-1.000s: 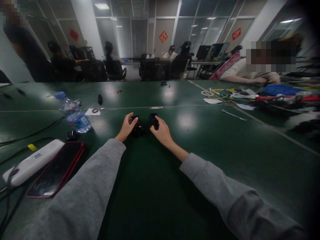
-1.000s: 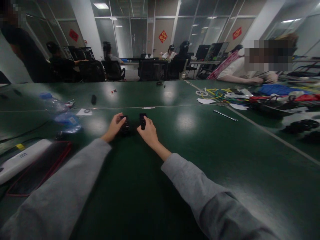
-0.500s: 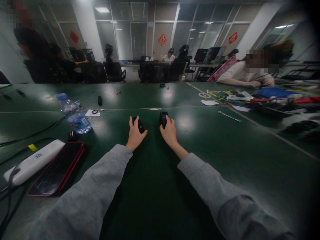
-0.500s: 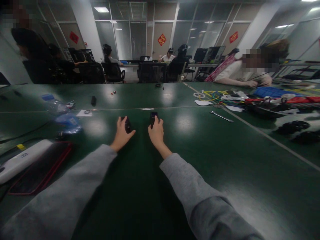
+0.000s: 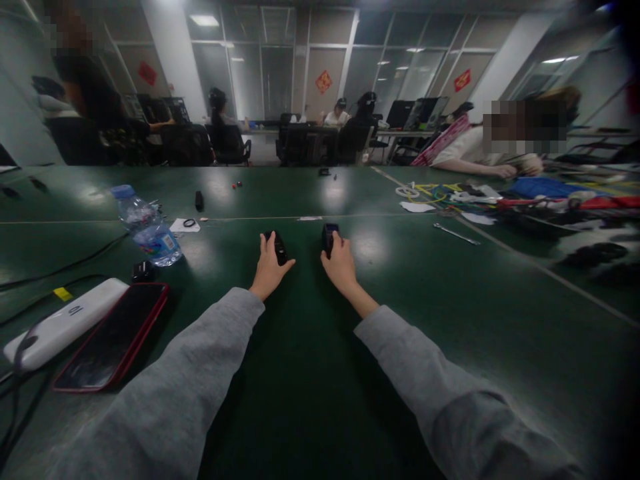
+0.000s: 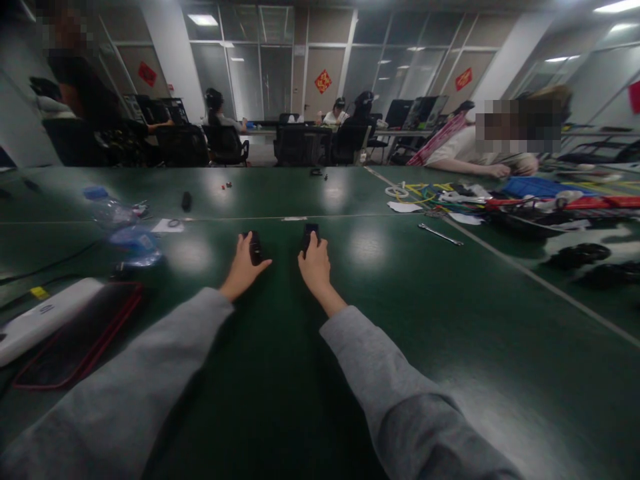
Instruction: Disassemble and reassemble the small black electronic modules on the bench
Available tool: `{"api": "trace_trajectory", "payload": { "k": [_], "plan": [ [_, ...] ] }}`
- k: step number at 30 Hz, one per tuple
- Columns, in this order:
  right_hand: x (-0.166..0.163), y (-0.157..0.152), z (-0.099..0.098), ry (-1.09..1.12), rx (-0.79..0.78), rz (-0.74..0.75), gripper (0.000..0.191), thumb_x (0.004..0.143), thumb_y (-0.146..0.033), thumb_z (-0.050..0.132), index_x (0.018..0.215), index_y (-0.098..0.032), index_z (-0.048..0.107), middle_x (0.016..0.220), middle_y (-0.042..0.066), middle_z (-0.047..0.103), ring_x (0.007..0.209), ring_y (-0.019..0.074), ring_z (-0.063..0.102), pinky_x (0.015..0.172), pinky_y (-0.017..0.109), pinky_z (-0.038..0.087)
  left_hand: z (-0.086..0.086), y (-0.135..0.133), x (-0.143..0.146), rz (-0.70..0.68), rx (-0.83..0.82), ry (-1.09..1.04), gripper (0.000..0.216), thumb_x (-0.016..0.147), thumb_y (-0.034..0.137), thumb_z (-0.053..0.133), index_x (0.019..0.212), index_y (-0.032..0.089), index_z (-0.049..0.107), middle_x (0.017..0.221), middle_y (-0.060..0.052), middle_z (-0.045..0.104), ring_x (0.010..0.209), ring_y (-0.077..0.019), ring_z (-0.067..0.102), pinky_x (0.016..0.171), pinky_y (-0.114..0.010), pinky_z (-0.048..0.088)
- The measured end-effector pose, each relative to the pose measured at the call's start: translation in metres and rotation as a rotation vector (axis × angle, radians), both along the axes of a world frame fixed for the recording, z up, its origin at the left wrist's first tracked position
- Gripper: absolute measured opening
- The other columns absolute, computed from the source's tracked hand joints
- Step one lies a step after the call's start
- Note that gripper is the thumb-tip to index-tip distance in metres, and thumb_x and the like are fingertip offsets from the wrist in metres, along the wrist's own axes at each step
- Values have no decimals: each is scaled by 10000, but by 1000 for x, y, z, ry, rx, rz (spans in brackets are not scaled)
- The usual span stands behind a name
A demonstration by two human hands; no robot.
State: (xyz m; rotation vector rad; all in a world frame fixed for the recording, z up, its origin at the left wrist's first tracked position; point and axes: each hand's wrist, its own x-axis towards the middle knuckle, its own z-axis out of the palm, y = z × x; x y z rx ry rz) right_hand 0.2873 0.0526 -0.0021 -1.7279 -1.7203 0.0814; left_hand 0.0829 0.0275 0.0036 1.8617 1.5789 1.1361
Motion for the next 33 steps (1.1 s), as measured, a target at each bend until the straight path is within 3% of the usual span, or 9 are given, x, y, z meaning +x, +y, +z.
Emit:
{"api": "trace_trajectory", "payload": {
  "k": [3,10,18,22,24,26,29,33],
  "plan": [
    [6,2,1,-61,7,-15,641,851,-237,502,1456,-104,337,1240,209,437,991,310,580,800,462,534,-1,6,-7,-7,-4,22,850,803,407,708,1495,238,246,1619,-192,50,1466,-395,172,1141,-598,259],
    [19,6,0,-104,12,-64,628,873,-254,497,1457,-97,330,1201,205,457,950,297,589,785,445,528,-2,20,-31,25,35,79,775,812,457,681,1467,227,338,1553,-199,278,1446,-386,245,1124,-593,280],
    [17,5,2,-56,-9,-81,622,877,-259,504,1458,-105,345,1191,202,471,956,315,597,803,476,522,-4,21,-32,49,60,85,782,793,403,706,1460,218,340,1521,-193,321,1411,-375,321,1122,-578,300],
    [12,-1,17,114,190,-110,592,945,-330,438,1488,-153,282,1324,205,412,1069,312,568,852,477,526,-5,21,-31,55,58,62,786,789,389,712,1454,215,334,1507,-190,339,1401,-367,343,1126,-580,295],
    [5,-6,24,142,322,-57,599,977,-378,399,1520,-209,210,1423,178,334,1173,305,517,892,467,523,-5,20,-31,51,57,58,780,788,381,714,1451,220,337,1506,-186,340,1395,-366,353,1126,-582,295],
    [-7,-10,26,96,349,49,606,987,-411,391,1532,-244,187,1463,151,303,1255,315,455,925,475,515,-5,20,-31,48,59,63,773,789,366,712,1451,221,340,1504,-184,343,1397,-364,350,1127,-578,298],
    [-24,-11,21,9,275,193,612,987,-436,402,1535,-237,214,1456,150,328,1263,351,442,927,498,515,-4,20,-31,57,63,84,769,794,341,702,1455,201,334,1505,-190,340,1410,-359,328,1132,-562,301],
    [-34,-7,8,-52,140,249,618,969,-434,461,1518,-223,272,1377,168,407,1105,352,558,840,494,550,-3,20,-30,62,66,108,778,795,330,696,1460,167,326,1501,-205,337,1411,-354,324,1134,-542,308]
  ]
}}
